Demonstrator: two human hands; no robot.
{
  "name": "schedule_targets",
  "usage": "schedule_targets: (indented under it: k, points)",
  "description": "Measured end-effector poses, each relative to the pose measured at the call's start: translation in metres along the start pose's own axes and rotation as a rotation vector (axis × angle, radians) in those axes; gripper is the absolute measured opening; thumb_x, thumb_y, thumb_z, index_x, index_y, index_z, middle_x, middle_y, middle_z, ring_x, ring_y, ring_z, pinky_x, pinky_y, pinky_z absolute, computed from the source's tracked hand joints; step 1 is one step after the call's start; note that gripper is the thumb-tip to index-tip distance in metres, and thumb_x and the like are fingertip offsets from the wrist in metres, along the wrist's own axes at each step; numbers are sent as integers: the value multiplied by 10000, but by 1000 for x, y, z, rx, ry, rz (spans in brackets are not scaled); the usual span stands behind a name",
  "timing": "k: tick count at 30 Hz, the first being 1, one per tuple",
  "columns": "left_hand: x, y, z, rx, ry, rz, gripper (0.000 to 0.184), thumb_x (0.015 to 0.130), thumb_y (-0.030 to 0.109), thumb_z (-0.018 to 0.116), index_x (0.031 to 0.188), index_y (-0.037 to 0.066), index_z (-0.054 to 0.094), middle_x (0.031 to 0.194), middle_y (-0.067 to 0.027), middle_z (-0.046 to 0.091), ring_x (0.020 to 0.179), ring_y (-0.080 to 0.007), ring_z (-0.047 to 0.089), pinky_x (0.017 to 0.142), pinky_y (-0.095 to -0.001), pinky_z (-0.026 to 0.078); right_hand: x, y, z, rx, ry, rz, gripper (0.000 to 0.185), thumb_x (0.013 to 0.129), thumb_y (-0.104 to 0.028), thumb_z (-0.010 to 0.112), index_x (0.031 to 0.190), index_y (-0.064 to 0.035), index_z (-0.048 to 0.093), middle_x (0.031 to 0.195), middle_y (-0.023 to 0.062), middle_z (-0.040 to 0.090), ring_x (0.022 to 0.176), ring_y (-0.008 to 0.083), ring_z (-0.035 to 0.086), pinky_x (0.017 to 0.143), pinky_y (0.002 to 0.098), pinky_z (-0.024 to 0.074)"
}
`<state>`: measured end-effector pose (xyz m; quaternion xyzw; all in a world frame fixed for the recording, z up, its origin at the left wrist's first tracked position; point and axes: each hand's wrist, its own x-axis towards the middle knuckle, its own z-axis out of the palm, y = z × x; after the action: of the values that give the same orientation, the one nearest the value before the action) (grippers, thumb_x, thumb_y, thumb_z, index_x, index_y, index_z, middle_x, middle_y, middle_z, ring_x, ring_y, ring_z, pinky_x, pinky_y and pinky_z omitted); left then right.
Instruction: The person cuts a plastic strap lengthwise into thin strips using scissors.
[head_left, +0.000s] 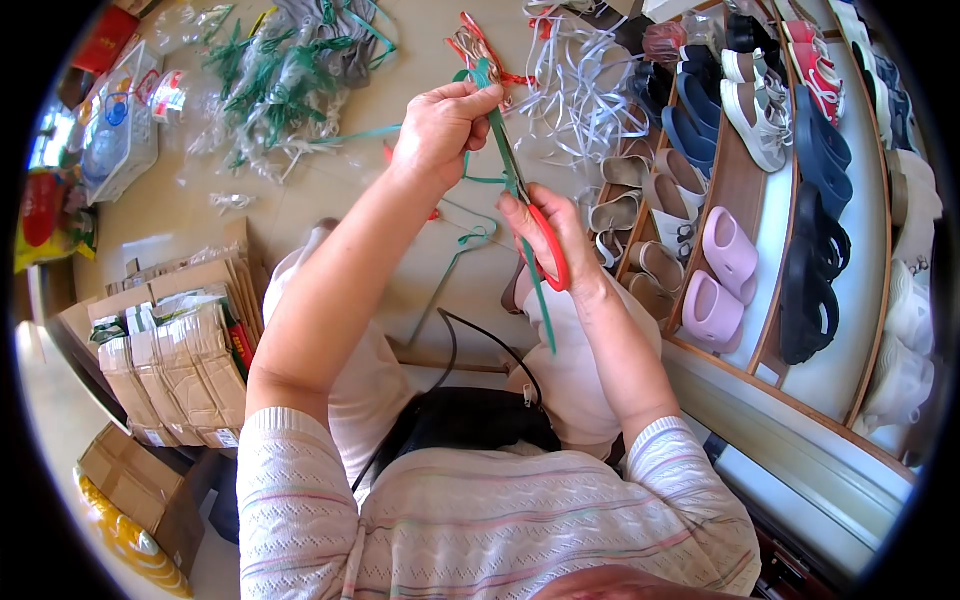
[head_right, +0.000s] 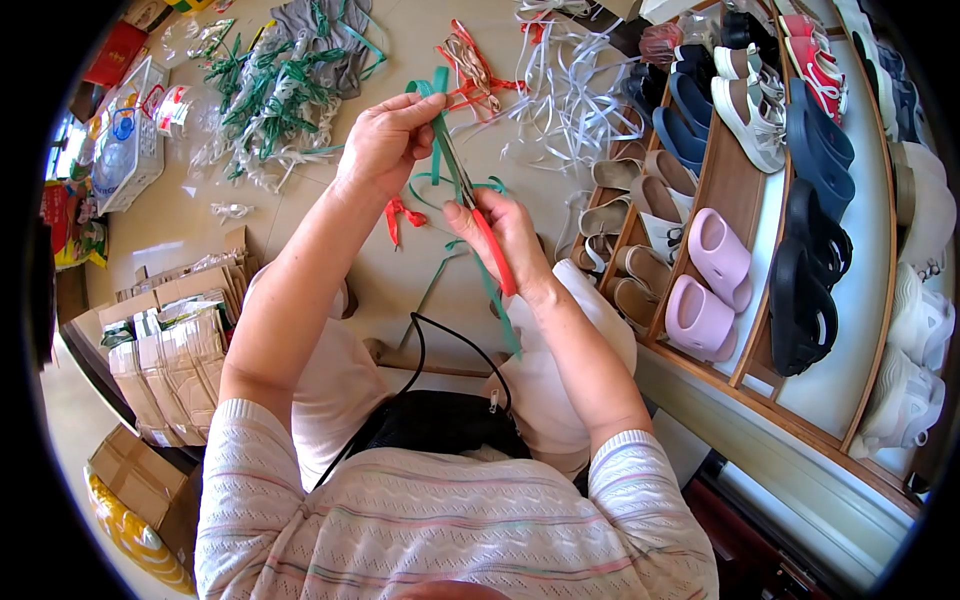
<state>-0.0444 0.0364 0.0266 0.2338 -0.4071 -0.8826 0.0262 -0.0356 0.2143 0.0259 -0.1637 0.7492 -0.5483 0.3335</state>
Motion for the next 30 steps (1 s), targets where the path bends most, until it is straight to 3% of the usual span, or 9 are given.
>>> schedule_targets:
  k: [8,11,21,30]
  points:
    - [7,4,-5,-100,56,10,184,834,123,583,898,-49,595,619,-1,486,520,-68,421,457,-211,296,-4,5,5,30,7,3,322,847,-364,583,796,-53,520,544,-50,429,444,39,393,406,193,316]
    - [0,-1,0,-86,45,4,178,828,122,593,887,-46,597,618,0,482,517,-70,415,452,-211,291,-2,-7,4,139,3,156,310,852,-348,580,812,-48,515,530,-48,407,407,42,367,372,195,296]
    - [6,1,-4,-210,88,-84,139,805,98,613,837,-35,589,656,1,482,524,-67,413,429,-207,263,-7,-4,4,168,-13,151,302,853,-337,580,810,-51,492,512,-38,393,369,41,337,345,192,264]
    - [-1,-6,2,-48,18,-73,169,811,154,621,831,-14,611,633,13,477,515,-58,410,434,-208,265,-2,-6,-4,99,6,116,287,843,-325,598,774,-64,501,514,-63,370,372,27,319,344,192,248]
